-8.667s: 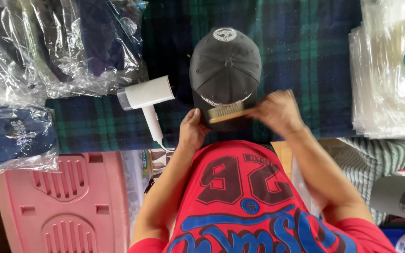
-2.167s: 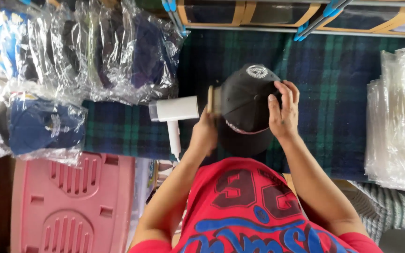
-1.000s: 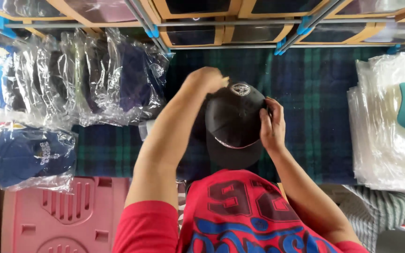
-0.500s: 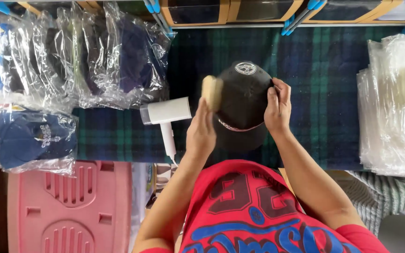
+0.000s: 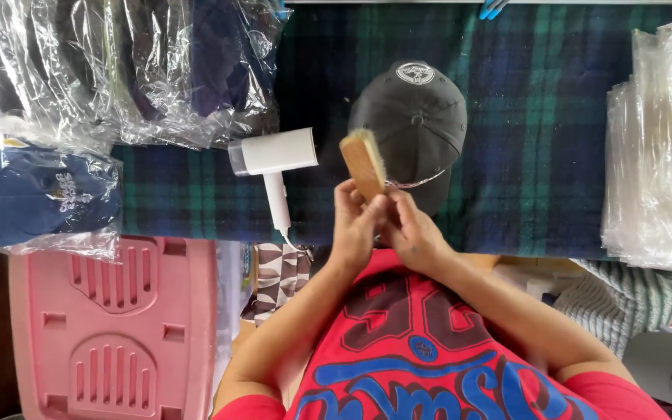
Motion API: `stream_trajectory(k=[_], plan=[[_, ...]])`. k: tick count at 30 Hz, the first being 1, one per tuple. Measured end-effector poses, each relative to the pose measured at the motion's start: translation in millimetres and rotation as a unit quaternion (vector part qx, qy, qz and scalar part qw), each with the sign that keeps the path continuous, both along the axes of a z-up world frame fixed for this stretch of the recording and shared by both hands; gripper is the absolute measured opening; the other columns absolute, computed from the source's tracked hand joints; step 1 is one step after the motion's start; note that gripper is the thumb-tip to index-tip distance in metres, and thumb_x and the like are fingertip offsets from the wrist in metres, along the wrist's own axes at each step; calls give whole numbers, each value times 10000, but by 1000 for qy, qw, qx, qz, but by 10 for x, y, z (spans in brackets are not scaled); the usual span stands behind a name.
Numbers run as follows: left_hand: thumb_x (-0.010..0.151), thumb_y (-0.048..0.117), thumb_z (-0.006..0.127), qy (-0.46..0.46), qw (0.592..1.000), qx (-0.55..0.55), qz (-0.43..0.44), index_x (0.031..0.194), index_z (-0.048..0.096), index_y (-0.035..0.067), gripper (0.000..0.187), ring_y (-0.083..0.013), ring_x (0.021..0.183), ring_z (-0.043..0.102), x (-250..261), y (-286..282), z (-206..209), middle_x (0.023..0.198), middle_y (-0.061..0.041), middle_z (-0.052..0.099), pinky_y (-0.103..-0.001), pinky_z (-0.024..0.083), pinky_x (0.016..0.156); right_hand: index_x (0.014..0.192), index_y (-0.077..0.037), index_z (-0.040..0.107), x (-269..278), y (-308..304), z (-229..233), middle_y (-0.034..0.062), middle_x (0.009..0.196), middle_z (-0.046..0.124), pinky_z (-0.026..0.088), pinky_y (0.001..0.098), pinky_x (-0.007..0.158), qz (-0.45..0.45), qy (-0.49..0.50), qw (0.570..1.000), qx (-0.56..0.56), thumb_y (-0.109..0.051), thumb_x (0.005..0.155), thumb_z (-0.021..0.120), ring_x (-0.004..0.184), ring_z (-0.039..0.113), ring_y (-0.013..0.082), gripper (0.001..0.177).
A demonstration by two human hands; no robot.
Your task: A person is cleaning a black baseball cap using a wooden brush and a handheld lint remover in a warehouse setting.
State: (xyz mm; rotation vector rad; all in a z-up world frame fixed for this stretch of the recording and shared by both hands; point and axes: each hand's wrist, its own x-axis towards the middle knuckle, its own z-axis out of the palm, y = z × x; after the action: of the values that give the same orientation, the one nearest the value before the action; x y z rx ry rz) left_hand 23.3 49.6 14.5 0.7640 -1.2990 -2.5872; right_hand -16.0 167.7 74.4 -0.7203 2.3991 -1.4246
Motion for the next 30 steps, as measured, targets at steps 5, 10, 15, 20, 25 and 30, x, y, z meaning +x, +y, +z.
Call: stream_trajectory(k=[5,10,15,20,25,30], plan=[[1022,218,637,-16,995,-97,12,1412,498,116,427,-193,1170,529,20,-209,89,1283,-114,568,-355,431,1007,1277,28,589,-192,192,82,282,1140,662,563,526,795,-91,112,989,24,-130,1006,648,1040,656,492,319],[1041,670,360,-93,994,50,-27,1666,148,133,851,-453,1560,134,67,-408,-306,1662,-261,232,-673,-35,1180,1049,-143,656,-54,289,15,85,892,682,565,471,700,-26,145,967,209,-488,1037,577,853,696,343,354],[972,807,277,-146,943,297,-19,1584,338,90,945,-533,1431,408,19,-518,-550,1555,-264,442,-708,200,1147,926,-136,582,-144,142,-101,76,637,595,537,452,516,6,155,949,275,-584,1026,566,607,683,353,459],[980,541,554,-154,934,320,30,1308,653,122,541,-403,1160,639,-122,-400,-1169,1225,-164,685,-615,445,1055,968,-209,614,-1,628,-362,49,781,681,575,475,630,7,98,949,301,-575,952,604,742,709,331,366],[991,141,670,-171,972,163,-19,1174,674,140,184,-264,918,724,-125,-429,-1187,968,-86,732,-521,608,817,995,-177,663,-123,1974,-445,160,837,739,583,568,714,-79,43,909,406,-513,992,573,772,704,442,347],[997,125,679,-169,979,112,-10,1120,672,125,123,-245,900,709,-141,-412,-1142,920,-82,708,-499,603,809,1276,-220,634,-488,2702,-1336,139,994,677,605,512,715,-264,158,846,434,-376,998,658,781,720,411,319]])
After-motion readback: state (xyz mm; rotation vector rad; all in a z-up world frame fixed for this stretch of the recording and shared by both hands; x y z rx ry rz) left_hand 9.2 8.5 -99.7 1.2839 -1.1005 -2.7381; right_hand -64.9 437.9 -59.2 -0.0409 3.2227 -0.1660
